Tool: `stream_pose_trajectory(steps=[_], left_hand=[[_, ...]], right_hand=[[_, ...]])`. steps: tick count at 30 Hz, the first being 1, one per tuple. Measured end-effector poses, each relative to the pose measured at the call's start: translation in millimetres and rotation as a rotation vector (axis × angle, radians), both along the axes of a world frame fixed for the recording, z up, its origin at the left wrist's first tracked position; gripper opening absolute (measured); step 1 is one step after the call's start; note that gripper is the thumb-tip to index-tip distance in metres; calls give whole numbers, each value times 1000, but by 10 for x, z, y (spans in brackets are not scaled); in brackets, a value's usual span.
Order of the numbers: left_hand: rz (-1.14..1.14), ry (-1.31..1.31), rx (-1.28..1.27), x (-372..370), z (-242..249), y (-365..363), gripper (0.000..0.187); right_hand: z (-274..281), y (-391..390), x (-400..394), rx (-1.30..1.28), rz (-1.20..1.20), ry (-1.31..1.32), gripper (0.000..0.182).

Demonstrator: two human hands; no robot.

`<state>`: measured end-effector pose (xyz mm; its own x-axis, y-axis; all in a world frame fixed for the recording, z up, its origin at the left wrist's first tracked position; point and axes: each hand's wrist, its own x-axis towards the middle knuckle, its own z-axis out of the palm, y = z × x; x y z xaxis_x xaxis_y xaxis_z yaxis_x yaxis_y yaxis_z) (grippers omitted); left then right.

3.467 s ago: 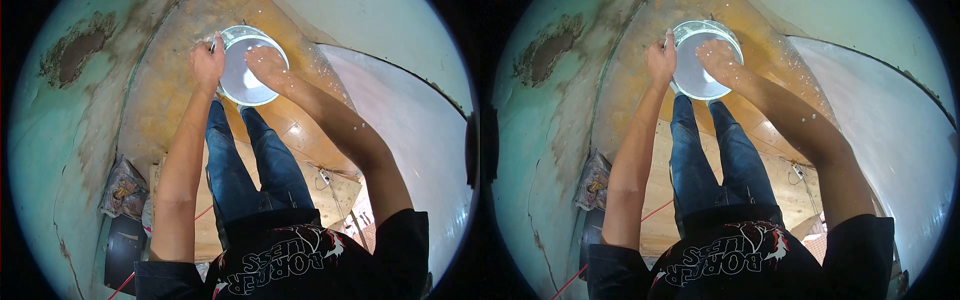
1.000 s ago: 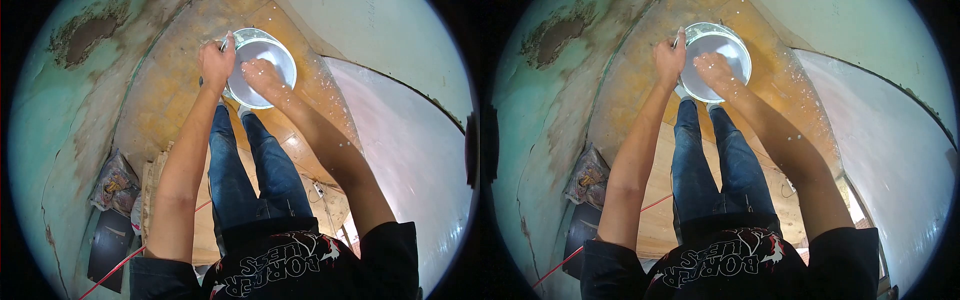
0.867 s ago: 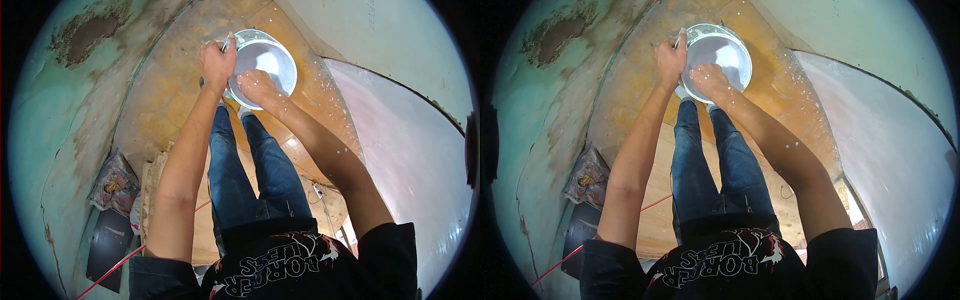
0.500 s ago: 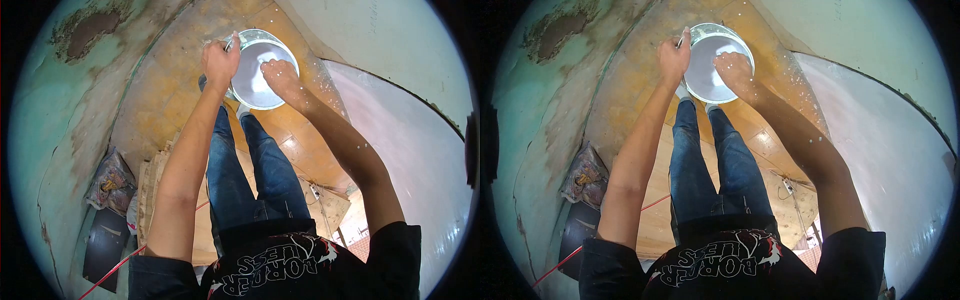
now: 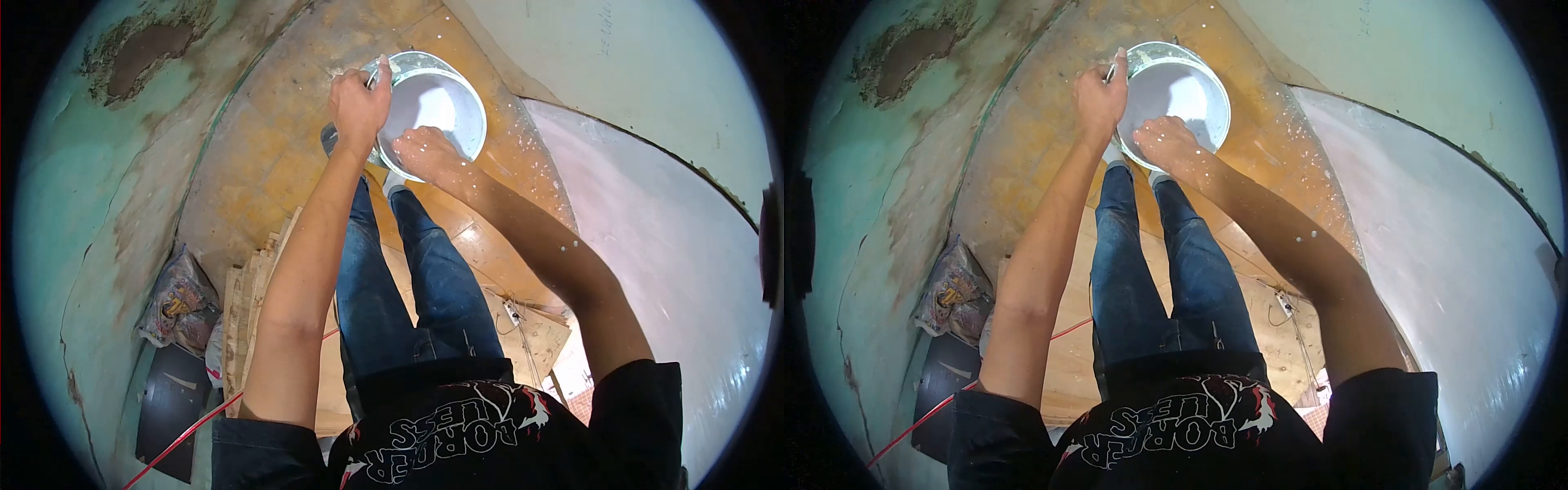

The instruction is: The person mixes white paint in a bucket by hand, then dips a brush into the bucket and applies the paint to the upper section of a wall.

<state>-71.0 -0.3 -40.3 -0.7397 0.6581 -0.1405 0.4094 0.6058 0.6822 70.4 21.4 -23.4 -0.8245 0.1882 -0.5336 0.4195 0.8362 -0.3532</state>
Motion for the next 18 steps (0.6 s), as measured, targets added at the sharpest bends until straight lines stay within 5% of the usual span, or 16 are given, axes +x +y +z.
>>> stream_pose_trajectory(steps=[10,12,18], left_hand=[[50,-95,-17,81,-28,-55,53],[49,-100,-44,63,20,-63,52],[45,-19,44,84,-10,-78,60]], right_hand=[[-36,660,170,242,5,11,13],[-177,558,173,258,-39,296,13],[-136,230,-190,9,-197,159,13]])
